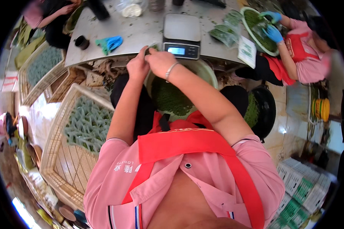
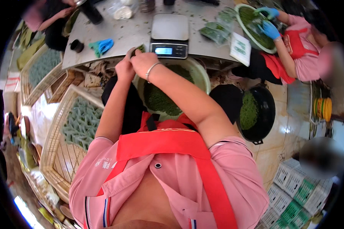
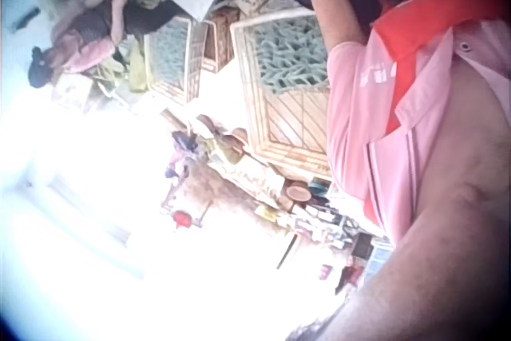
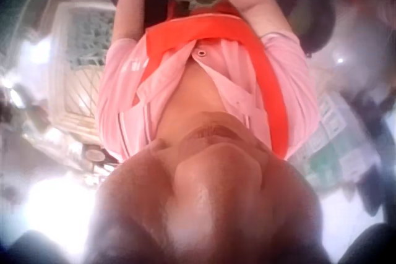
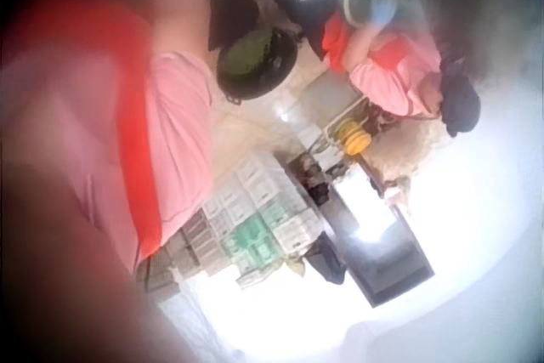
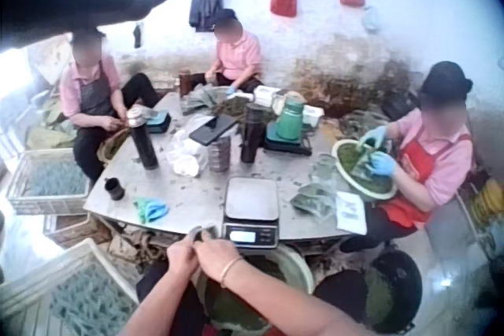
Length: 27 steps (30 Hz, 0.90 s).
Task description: The person scoops green tea leaves from a bowl into small transparent bags, weighs each bag on a digital scale, and places the finished bags into a basket. The process is repeated continuously.
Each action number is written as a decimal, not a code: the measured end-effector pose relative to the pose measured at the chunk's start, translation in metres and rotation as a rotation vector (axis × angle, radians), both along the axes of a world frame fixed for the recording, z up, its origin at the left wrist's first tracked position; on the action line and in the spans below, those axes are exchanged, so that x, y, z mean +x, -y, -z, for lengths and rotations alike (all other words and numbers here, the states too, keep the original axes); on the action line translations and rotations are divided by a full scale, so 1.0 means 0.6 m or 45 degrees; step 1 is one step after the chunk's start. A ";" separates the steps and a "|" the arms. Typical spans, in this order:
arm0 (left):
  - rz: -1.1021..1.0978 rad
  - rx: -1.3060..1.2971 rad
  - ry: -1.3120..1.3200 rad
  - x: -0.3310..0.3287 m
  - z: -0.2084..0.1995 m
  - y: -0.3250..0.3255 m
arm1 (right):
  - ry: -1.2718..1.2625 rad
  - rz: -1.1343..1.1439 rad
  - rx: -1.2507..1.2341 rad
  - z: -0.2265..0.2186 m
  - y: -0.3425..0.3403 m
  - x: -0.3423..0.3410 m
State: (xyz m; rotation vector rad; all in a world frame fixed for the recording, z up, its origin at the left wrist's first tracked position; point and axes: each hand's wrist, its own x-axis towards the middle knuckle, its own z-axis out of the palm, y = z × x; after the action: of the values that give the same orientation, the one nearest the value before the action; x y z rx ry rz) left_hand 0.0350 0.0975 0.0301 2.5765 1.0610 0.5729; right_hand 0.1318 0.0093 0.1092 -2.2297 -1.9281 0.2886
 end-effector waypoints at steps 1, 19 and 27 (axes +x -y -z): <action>0.106 0.142 0.147 0.004 0.004 0.003 | 0.029 0.007 -0.060 0.023 -0.001 0.010; -0.202 -0.475 0.371 0.004 -0.017 0.006 | -0.208 0.827 0.343 0.040 0.141 0.549; -0.156 -0.984 1.343 -0.131 -0.046 -0.006 | -0.050 0.257 1.137 0.031 0.024 0.252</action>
State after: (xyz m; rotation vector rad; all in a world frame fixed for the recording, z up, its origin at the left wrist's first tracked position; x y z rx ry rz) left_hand -0.0438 0.1008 0.0576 1.2419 0.7909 1.0924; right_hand 0.2831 -0.0053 0.0906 -1.7381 -1.3711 -0.4673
